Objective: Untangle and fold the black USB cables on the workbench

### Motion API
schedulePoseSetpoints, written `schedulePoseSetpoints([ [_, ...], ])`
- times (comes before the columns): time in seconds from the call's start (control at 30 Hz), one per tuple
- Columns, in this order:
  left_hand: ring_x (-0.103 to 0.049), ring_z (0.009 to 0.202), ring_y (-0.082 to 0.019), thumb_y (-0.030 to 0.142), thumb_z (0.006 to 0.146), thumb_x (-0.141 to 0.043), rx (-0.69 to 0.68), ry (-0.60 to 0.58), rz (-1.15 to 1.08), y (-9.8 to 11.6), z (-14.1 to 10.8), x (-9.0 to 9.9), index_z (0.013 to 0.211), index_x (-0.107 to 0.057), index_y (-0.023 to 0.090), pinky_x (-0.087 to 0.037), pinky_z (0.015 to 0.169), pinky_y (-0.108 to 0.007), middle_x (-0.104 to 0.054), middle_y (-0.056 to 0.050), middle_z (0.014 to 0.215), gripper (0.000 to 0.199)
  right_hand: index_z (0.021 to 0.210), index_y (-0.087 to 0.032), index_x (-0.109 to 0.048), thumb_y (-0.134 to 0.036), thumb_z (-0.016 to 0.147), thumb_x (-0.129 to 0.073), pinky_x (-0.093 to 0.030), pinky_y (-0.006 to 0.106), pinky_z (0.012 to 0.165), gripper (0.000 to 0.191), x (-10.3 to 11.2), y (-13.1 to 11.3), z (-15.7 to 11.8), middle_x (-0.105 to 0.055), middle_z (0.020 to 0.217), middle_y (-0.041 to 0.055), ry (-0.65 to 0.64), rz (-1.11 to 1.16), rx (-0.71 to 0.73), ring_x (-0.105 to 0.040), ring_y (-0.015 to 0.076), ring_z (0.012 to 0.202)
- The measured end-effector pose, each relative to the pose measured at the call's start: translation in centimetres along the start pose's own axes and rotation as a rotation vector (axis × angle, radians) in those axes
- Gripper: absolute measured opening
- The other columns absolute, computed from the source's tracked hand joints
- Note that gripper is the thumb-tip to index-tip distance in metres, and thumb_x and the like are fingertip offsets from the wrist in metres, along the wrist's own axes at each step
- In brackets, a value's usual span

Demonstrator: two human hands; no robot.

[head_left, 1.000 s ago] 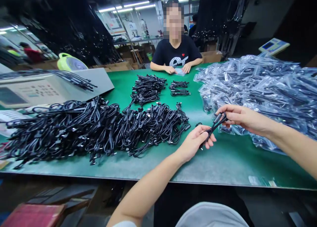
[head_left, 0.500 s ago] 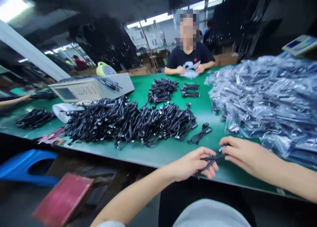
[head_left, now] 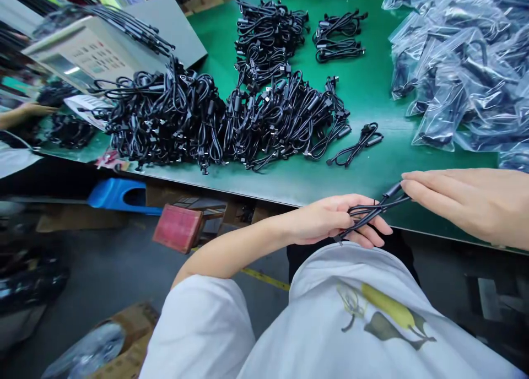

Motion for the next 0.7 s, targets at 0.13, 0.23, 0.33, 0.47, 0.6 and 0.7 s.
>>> schedulePoseSetpoints([
  [0.13, -0.073, 0.096, -0.019, 0.024, 0.083, -0.076, 0.021, -0.033, -0.028, -0.3, -0.1, -0.3, 0.12, -0.061, 0.016, -0.055, 0.089, -0.033, -0.072, -0.011, 0.112, 0.041, 0.143, -0.037, -0.062, -0.027, 0.103, -0.041, -0.052, 0.037, 0.081, 0.047, -0.6, 1.4, -2.1, -0.073, 0.135, -0.0007, -0.014, -0.034, 0.083, -0.074, 0.0223, 0.107],
  [0.23, -0.073, 0.094, -0.019, 0.026, 0.083, -0.078, -0.002, -0.004, -0.037, -0.9, 0.5, 0.0, 0.119, -0.06, 0.015, -0.054, 0.089, -0.033, -0.072, -0.012, 0.11, 0.042, 0.14, -0.035, -0.065, -0.022, 0.1, -0.043, -0.053, 0.038, 0.081, 0.047, -0.7, 0.8, -2.0, -0.075, 0.13, 0.0016, 0.01, -0.02, 0.029, -0.074, 0.0237, 0.105],
  [0.33, -0.073, 0.09, -0.018, 0.033, 0.083, -0.078, -0.056, 0.053, -0.008, -1.3, 1.3, 0.4, 0.119, -0.058, 0.016, -0.055, 0.085, -0.032, -0.072, -0.011, 0.106, 0.045, 0.125, -0.032, -0.072, -0.015, 0.099, -0.041, -0.053, 0.038, 0.079, 0.044, -0.3, -0.3, -0.6, -0.077, 0.122, 0.005, 0.007, -0.079, 0.003, -0.073, 0.0246, 0.1],
  [0.47, -0.074, 0.086, -0.017, 0.046, 0.085, -0.077, -0.124, 0.112, 0.076, -1.6, 2.1, 0.8, 0.115, -0.053, 0.016, -0.057, 0.08, -0.03, -0.072, -0.01, 0.104, 0.048, 0.107, -0.029, -0.074, -0.015, 0.099, -0.044, -0.053, 0.038, 0.071, 0.034, -0.1, -0.9, 0.9, -0.076, 0.11, 0.0082, -0.01, -0.108, -0.01, -0.068, 0.0259, 0.093],
  [0.6, -0.075, 0.083, -0.017, 0.055, 0.083, -0.076, -0.148, 0.138, 0.134, -1.9, 2.4, 1.0, 0.107, -0.05, 0.016, -0.058, 0.077, -0.03, -0.072, -0.008, 0.095, 0.052, 0.101, -0.028, -0.072, -0.019, 0.1, -0.048, -0.052, 0.044, 0.088, 0.025, -1.1, -1.1, 1.4, -0.073, 0.112, 0.0079, -0.022, 0.026, -0.013, -0.065, 0.0283, 0.104],
  [0.7, -0.074, 0.073, -0.017, 0.061, 0.087, -0.068, -0.133, 0.14, 0.231, -1.8, 2.3, 0.9, 0.1, -0.044, 0.019, -0.058, 0.07, -0.03, -0.072, -0.004, 0.083, 0.05, 0.086, -0.025, -0.068, -0.033, 0.1, -0.051, -0.051, 0.049, 0.09, 0.024, -2.0, -2.0, 1.4, -0.071, 0.114, 0.0101, -0.105, 0.122, -0.04, -0.065, 0.0322, 0.107],
])
Point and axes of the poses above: each hand's wrist, its own z-axis towards the middle knuckle, its own x-axis out of the back of the hand, y = z × x, the point moved 1 cm from there along z, towards the middle knuckle
